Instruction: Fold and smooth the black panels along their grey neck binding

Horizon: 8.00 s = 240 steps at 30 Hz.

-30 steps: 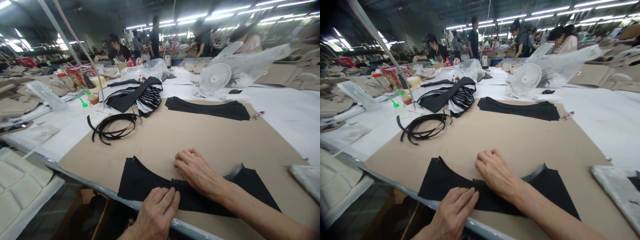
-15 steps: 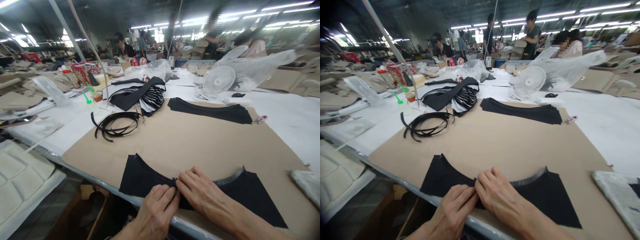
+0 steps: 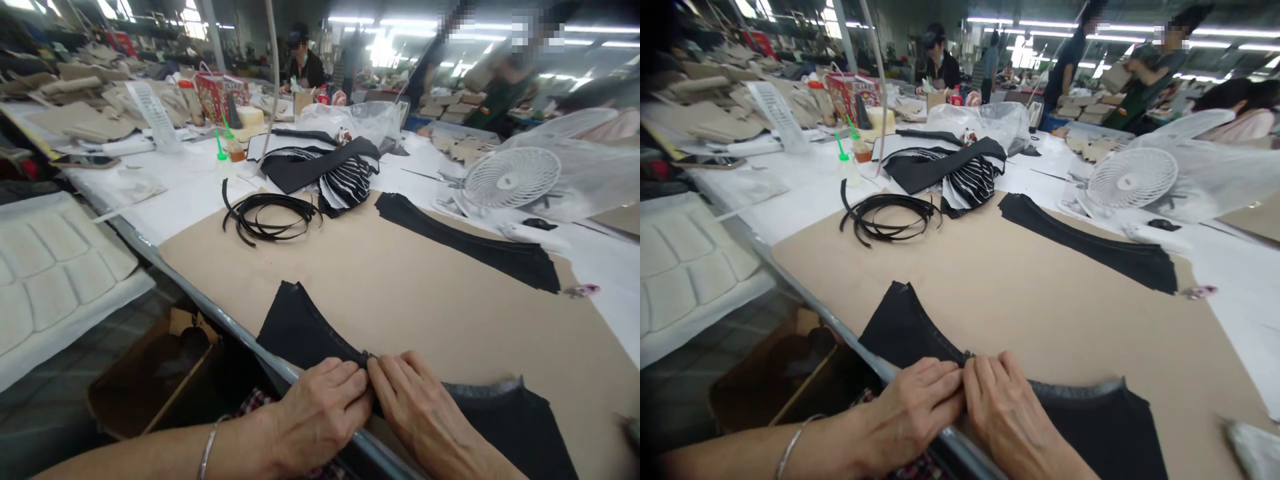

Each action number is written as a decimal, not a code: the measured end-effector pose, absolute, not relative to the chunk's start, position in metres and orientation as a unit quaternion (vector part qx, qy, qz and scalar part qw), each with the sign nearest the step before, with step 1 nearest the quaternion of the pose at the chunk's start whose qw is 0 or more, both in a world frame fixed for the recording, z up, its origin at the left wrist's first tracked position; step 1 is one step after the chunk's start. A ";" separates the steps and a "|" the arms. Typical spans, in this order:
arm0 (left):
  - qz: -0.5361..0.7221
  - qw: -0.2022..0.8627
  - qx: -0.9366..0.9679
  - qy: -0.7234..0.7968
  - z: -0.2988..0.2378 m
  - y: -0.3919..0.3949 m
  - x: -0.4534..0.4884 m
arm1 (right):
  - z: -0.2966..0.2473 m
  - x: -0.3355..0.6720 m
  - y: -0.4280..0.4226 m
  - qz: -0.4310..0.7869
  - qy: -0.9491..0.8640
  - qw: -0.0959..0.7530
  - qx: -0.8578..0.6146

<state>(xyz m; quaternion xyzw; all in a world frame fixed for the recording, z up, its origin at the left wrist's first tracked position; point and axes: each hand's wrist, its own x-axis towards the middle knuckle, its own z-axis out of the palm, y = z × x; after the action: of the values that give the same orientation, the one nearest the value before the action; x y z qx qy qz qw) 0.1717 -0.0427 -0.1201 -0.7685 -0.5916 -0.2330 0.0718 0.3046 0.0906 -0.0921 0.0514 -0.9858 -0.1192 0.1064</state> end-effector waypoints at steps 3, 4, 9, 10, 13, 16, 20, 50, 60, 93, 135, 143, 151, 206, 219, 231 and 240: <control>-0.234 0.071 -0.772 -0.586 -0.121 -0.043 0.171 | -0.093 0.305 0.092 -0.126 -0.983 0.116 0.063; -0.233 0.071 -0.774 -0.585 -0.121 -0.043 0.170 | -0.093 0.305 0.092 -0.127 -0.984 0.113 0.063; -0.235 0.071 -0.773 -0.586 -0.123 -0.043 0.170 | -0.091 0.304 0.091 -0.120 -0.985 0.114 0.059; -0.236 0.071 -0.771 -0.587 -0.123 -0.042 0.170 | -0.091 0.304 0.091 -0.119 -0.985 0.116 0.058; -0.236 0.073 -0.768 -0.591 -0.123 -0.043 0.171 | -0.093 0.305 0.092 -0.120 -0.985 0.117 0.052; -0.228 0.077 -0.767 -0.595 -0.122 -0.044 0.170 | -0.095 0.306 0.093 -0.123 -0.985 0.116 0.044; -0.225 0.092 -0.766 -0.596 -0.121 -0.045 0.170 | -0.098 0.307 0.093 -0.118 -0.984 0.132 0.025; -0.232 0.088 -0.747 -0.617 -0.130 -0.047 0.174 | -0.103 0.310 0.090 -0.065 -0.983 0.174 0.008; -0.203 0.094 -0.757 -0.615 -0.126 -0.052 0.173 | -0.101 0.310 0.091 -0.056 -0.981 0.183 0.017; -0.142 0.086 -0.769 -0.618 -0.124 -0.044 0.163 | -0.103 0.339 0.092 -0.040 -0.979 0.195 -0.034; -0.248 0.075 -0.743 -0.617 -0.119 -0.039 0.142 | -0.070 0.294 0.109 0.293 -0.921 0.021 -0.257; -0.242 0.109 -0.756 -0.598 -0.122 -0.039 0.141 | -0.074 0.287 0.107 0.261 -0.937 0.044 -0.227; -0.254 0.128 -0.746 -0.602 -0.122 -0.038 0.144 | -0.072 0.282 0.109 0.229 -0.951 0.033 -0.205; -0.179 -0.250 -0.664 -0.682 -0.073 0.019 0.161 | -0.080 0.325 0.118 0.327 -0.927 0.050 -0.176; -0.179 0.131 -0.805 -0.551 -0.117 -0.018 0.164 | -0.097 0.339 0.113 0.138 -0.985 0.096 -0.046; -0.215 0.124 -0.779 -0.575 -0.127 -0.037 0.164 | -0.096 0.343 0.112 0.080 -0.990 0.117 -0.022; -0.209 0.181 -0.774 -0.569 -0.124 -0.036 0.168 | -0.091 0.342 0.111 0.083 -0.992 0.095 -0.013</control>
<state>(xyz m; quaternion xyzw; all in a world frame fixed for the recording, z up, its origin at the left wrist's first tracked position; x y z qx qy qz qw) 0.1678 -0.0365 -0.1239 -0.7743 -0.5689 -0.2094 0.1815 0.3424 0.1111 -0.0908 -0.0133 -0.9919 0.0833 0.0949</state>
